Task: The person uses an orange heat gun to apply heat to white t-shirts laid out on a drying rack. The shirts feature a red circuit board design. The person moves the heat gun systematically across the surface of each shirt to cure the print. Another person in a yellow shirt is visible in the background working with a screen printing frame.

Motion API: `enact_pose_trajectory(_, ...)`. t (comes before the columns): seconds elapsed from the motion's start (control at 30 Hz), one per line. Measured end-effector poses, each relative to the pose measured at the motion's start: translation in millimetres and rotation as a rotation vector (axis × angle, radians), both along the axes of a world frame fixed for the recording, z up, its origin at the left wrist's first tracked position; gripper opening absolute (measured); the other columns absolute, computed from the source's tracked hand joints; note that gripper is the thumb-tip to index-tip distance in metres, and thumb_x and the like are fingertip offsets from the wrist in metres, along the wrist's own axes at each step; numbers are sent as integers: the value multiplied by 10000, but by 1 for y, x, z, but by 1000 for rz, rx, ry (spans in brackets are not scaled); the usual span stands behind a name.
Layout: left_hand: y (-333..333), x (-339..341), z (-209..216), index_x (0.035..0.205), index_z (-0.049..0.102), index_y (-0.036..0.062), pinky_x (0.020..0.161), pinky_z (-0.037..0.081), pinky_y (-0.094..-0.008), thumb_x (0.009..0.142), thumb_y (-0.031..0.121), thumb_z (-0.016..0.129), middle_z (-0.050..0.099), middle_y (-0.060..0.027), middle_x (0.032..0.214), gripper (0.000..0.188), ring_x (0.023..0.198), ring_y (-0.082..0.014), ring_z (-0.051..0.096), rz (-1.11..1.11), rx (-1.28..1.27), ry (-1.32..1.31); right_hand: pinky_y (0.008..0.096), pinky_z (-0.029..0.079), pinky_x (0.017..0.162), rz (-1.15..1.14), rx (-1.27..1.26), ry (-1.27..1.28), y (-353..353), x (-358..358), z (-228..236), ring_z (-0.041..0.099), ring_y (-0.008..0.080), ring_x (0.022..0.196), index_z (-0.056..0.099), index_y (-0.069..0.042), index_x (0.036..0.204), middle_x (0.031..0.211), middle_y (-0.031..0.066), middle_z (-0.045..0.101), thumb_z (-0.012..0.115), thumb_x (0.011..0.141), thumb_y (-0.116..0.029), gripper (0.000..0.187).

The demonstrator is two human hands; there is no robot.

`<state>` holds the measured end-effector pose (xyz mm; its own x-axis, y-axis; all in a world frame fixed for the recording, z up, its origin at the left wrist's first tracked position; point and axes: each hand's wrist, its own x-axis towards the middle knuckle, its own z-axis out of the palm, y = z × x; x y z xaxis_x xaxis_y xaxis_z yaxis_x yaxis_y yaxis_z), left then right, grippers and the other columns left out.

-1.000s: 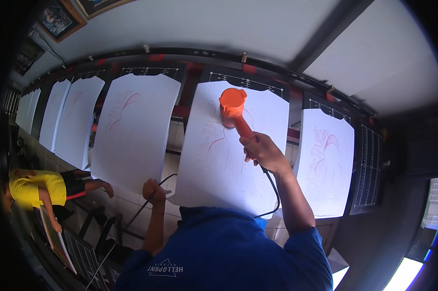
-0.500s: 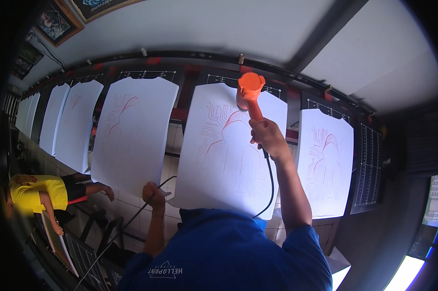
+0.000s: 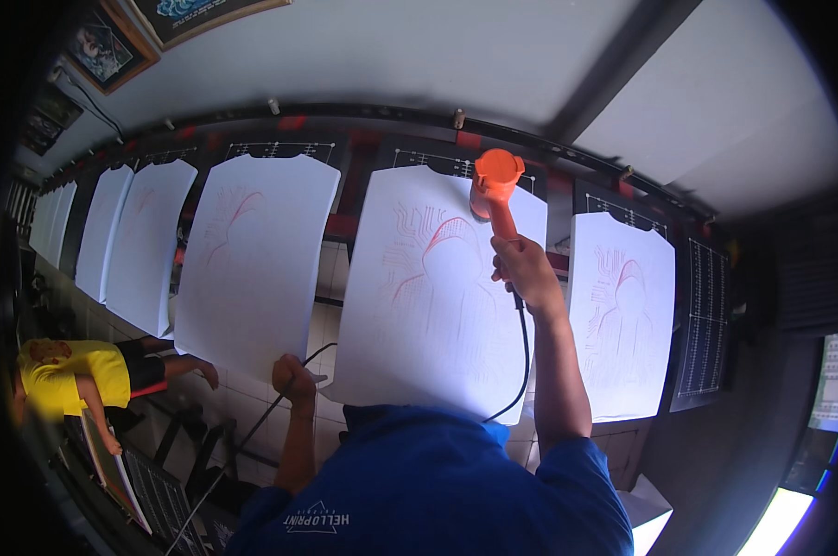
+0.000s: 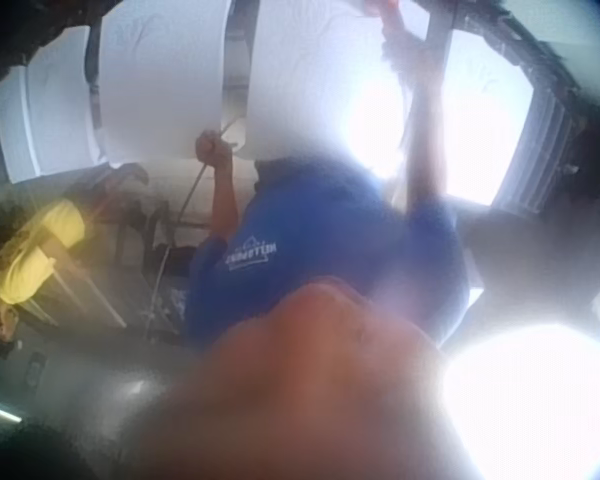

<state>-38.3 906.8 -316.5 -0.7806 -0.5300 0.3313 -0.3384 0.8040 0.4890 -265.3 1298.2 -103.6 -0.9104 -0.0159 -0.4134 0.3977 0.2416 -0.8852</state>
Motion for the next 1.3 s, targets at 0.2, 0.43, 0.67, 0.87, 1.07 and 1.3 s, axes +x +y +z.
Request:
enact_pose_trajectory(0.2, 2, -2, 7, 679, 483, 37, 570, 378, -484, 985, 216, 389, 495, -162, 652, 366, 620, -380, 507, -15, 15, 14, 232, 393, 438, 28, 41, -7, 7, 13, 4, 568, 94, 552, 593, -22, 887, 713, 35, 594, 577, 940, -338, 321)
enact_pose_trajectory(0.43, 2, -1, 3, 668, 495, 31, 569, 380, -480, 977, 210, 394, 505, -163, 648, 371, 616, -379, 508, 4, 16, 37, 230, 398, 451, 80, -11, -48, 1, 21, 8, 578, 97, 566, 592, -9, 944, 713, 31, 595, 565, 951, -351, 344)
enact_pose_trajectory(0.67, 3, -2, 8, 670, 499, 26, 574, 385, -479, 968, 201, 407, 508, -164, 649, 358, 622, -374, 516, 0, 21, 3, 231, 410, 481, 105, -53, -5, -16, 7, 4, 587, 93, 599, 575, -14, 882, 700, 22, 573, 565, 948, -364, 356)
enact_pose_trajectory(0.87, -1, 3, -1, 672, 495, 36, 571, 381, -480, 967, 198, 411, 497, -156, 645, 347, 623, -374, 511, -5, 27, 35, 230, 424, 467, 199, -112, -103, -24, 13, 22, 616, 113, 608, 568, -9, 909, 710, 44, 590, 554, 956, -412, 406)
enact_pose_trajectory(1.07, -1, -1, 2, 664, 486, 39, 567, 378, -479, 969, 205, 408, 494, -160, 636, 356, 622, -377, 509, -10, 17, 15, 243, 439, 496, 263, -84, -148, -32, 44, 21, 622, 121, 626, 564, -4, 897, 707, 32, 573, 568, 941, -345, 345)
enact_pose_trajectory(1.3, 1, 1, 4, 659, 484, 39, 558, 373, -472, 980, 223, 400, 484, -160, 621, 379, 609, -373, 502, -6, 37, 37, 223, 440, 476, 321, -65, -173, -38, 66, 26, 619, 103, 623, 559, -16, 907, 707, 20, 559, 577, 938, -359, 345)
